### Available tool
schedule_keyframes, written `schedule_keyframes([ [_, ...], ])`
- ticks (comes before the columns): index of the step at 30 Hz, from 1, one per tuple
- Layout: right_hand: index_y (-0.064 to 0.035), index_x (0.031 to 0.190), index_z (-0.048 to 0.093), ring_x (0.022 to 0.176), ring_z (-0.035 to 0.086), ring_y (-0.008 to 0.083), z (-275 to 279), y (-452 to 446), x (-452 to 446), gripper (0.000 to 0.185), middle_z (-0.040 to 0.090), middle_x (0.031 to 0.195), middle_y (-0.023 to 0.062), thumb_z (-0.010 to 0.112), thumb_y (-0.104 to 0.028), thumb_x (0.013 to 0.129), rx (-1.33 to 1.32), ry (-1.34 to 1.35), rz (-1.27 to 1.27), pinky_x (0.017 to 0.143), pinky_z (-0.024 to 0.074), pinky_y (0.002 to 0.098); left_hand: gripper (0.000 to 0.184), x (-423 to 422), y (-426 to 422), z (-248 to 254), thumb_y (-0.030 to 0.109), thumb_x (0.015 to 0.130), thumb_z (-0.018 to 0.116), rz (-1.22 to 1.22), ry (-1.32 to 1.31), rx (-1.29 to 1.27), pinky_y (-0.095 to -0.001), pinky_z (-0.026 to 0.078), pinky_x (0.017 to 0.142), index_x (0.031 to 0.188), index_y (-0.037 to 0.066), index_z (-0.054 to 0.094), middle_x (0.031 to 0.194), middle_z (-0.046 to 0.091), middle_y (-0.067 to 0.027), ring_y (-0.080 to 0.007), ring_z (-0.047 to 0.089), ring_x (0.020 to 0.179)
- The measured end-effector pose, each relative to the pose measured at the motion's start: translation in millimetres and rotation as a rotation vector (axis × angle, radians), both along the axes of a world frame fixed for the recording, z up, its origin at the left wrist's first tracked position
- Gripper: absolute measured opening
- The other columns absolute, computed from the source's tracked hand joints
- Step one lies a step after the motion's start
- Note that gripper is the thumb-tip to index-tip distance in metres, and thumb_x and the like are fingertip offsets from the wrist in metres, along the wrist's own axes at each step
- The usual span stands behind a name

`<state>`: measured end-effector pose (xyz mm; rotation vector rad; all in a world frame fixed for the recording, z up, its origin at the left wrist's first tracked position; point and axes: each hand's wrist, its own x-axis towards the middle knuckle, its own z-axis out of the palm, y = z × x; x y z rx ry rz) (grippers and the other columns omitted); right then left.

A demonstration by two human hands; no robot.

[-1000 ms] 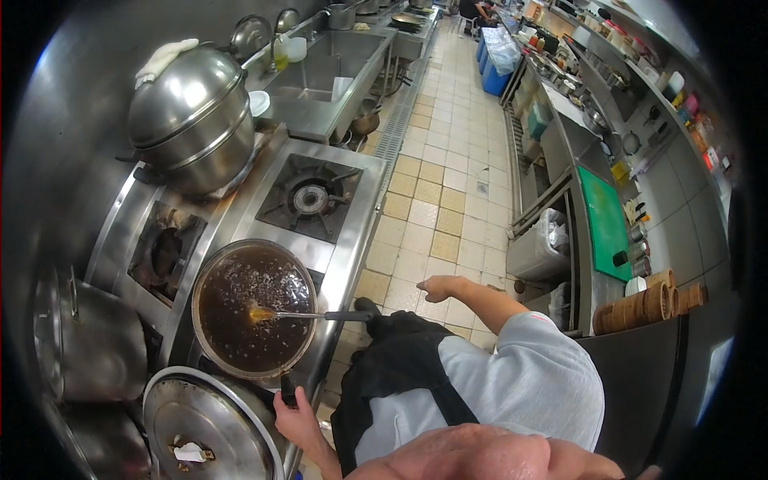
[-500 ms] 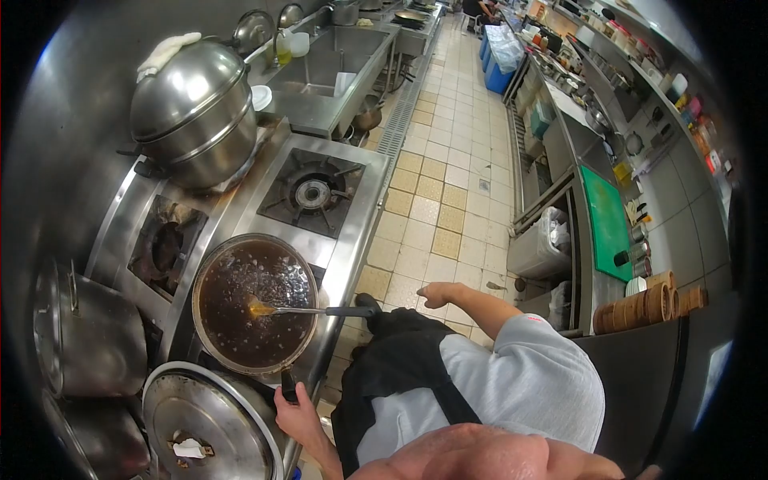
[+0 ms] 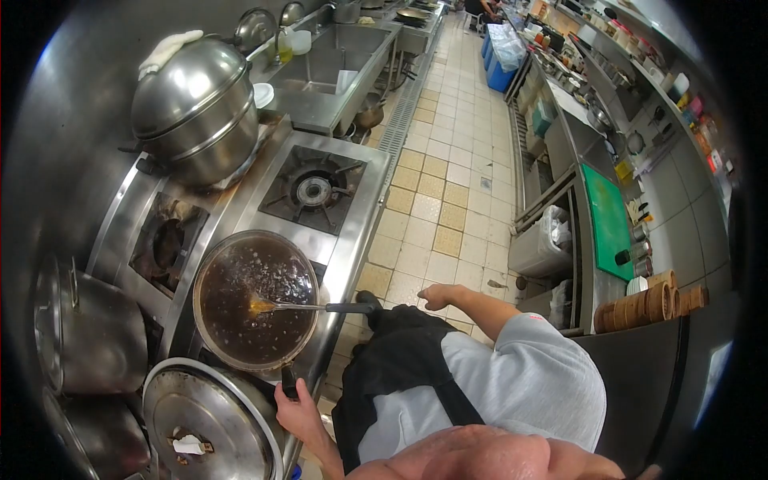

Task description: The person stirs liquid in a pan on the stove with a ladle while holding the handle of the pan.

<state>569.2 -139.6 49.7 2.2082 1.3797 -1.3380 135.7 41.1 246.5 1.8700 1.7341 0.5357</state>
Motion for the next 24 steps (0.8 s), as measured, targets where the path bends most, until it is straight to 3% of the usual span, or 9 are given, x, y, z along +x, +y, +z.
schedule_keyframes([
  [11, -0.0013, 0.146, 0.054, 0.124, 0.063, 0.0409, -14, 2, -5, 0.062, 0.066, 0.132, 0.0262, 0.063, -0.024, 0.089, -0.019, 0.003, 0.011, 0.106, 0.0500, 0.0475, 0.053, -1, 1, -4, 0.033, 0.089, 0.079, 0.030, 0.038, -0.013, -0.0451, 0.057, 0.074, 0.125, -0.005, 0.067, 0.088, 0.075, -0.0254, -0.0387, 0.076, 0.082],
  [24, -0.0011, 0.148, 0.051, 0.126, 0.062, 0.0408, 13, 14, 8, 0.064, 0.065, 0.134, 0.0265, 0.062, -0.020, 0.088, -0.001, -0.023, 0.033, 0.108, 0.0495, 0.0479, 0.052, 1, 0, -4, 0.032, 0.089, 0.080, 0.031, -0.005, 0.014, -0.0436, 0.057, 0.069, 0.124, -0.005, 0.068, 0.083, 0.075, -0.0231, -0.0361, 0.075, 0.075],
])
